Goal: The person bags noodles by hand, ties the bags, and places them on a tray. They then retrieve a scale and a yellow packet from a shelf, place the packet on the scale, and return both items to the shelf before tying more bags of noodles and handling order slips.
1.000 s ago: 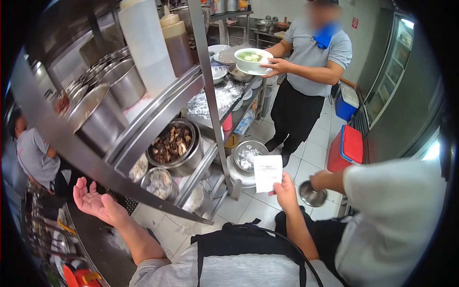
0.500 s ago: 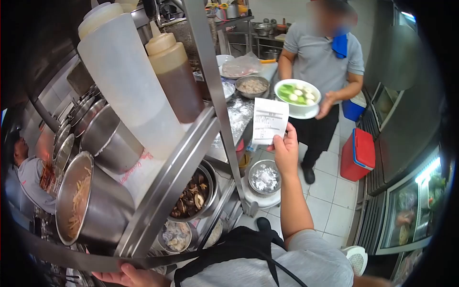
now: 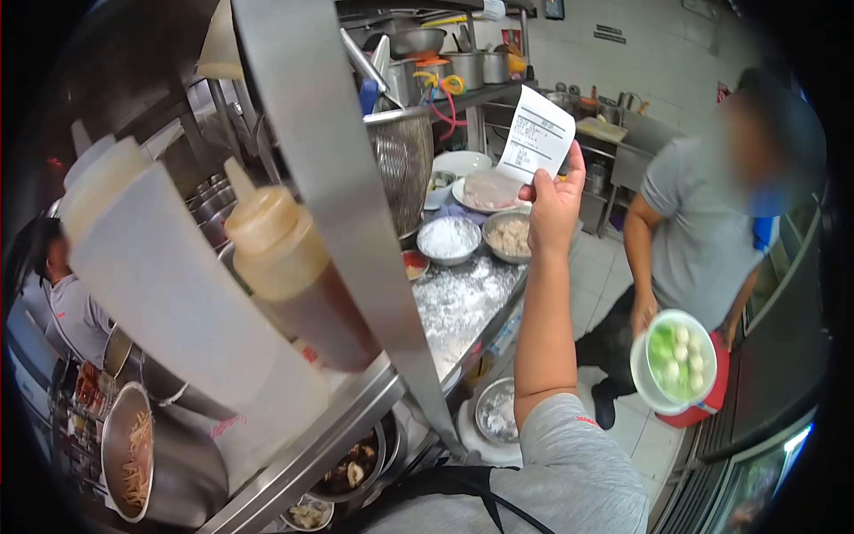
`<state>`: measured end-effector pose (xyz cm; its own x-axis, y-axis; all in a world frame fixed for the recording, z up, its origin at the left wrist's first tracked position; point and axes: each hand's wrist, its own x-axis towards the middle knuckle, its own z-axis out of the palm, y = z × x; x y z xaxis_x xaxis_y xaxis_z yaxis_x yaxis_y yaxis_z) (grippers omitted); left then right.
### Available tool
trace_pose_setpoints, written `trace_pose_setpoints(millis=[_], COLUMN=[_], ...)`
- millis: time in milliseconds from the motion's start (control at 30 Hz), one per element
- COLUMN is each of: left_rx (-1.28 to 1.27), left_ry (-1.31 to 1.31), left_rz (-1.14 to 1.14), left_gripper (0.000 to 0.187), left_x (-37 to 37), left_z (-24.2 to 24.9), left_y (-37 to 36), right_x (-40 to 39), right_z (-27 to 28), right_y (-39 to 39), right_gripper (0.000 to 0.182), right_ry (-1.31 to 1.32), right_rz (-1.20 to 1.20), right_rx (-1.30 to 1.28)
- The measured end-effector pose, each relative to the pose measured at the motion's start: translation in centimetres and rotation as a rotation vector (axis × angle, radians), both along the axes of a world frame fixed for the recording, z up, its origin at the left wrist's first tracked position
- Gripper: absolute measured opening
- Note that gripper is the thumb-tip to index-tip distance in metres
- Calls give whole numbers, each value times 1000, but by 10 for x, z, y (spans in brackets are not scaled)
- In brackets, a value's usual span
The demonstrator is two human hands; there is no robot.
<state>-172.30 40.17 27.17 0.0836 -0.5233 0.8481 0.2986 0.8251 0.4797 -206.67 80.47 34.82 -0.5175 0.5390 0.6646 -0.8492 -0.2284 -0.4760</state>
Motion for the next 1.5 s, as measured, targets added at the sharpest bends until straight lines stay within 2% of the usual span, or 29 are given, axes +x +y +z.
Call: trace_pose_setpoints(millis=[167,267,367,400,467,567,667,733,867,900,1000,1133,1267,1300,1333,1367,1400,1433,1467,1500], left_rx=[-100,95,161,163,168,166,157,150,157,192,93,127,206,232,258,289,321,353,386,323], left_ry=[-178,-218,-183,-165,-125,-81,-49,-29,-21,-9,-35,-27,15,32,49,83,117,125,133,68], left_rz=[339,383,395,392,388,382,384,381,387,422,403,387,303,292,281,309,336,348,360,367], left_gripper=[54,60,58,58,57,56,54,53,52,45,47,48,49,49,49,49,49,48,46,46], left_x=[13,8,10,14,20,32,47,57,82,83,67,59,86,95,107,66,25,22,19,41], left_z=[-10,-4,-12,-18,-31,-48,-65,-75,-95,-100,-83,-69,-96,-108,-125,-86,-48,-45,-41,-69], left_y=[-21,-1,-3,-9,-22,-41,-63,-79,-106,-111,-90,-81,-143,-150,-160,-98,-37,-33,-30,-63], right_x=[-80,-125,-162,-180,-207,-230,-241,-251,-273,-279,-278,-236,-180,-162,-136,-133,-115,-82,-79,-67], right_z=[59,106,152,165,188,214,237,249,249,246,219,145,46,19,-6,-48,-79,-91,-136,-173], right_y=[16,8,-13,-20,-33,-49,-61,-71,-76,-75,-64,-32,0,5,16,23,32,34,43,47], right_gripper=[58,60,64,62,54,50,48,43,41,40,39,22,19,18,17,15,17,18,20,24], right_ry=[24,74,89,88,13,-226,-216,-133,-132,-147,-113,-33,-114,-179,-379,-333,-478,-578,-443,-393], right_rz=[48,86,151,107,31,249,137,84,-165,-215,-155,223,428,474,505,678,719,583,833,1138], right_rx=[43,104,114,149,401,584,691,662,522,477,395,365,356,325,431,395,519,720,725,565])
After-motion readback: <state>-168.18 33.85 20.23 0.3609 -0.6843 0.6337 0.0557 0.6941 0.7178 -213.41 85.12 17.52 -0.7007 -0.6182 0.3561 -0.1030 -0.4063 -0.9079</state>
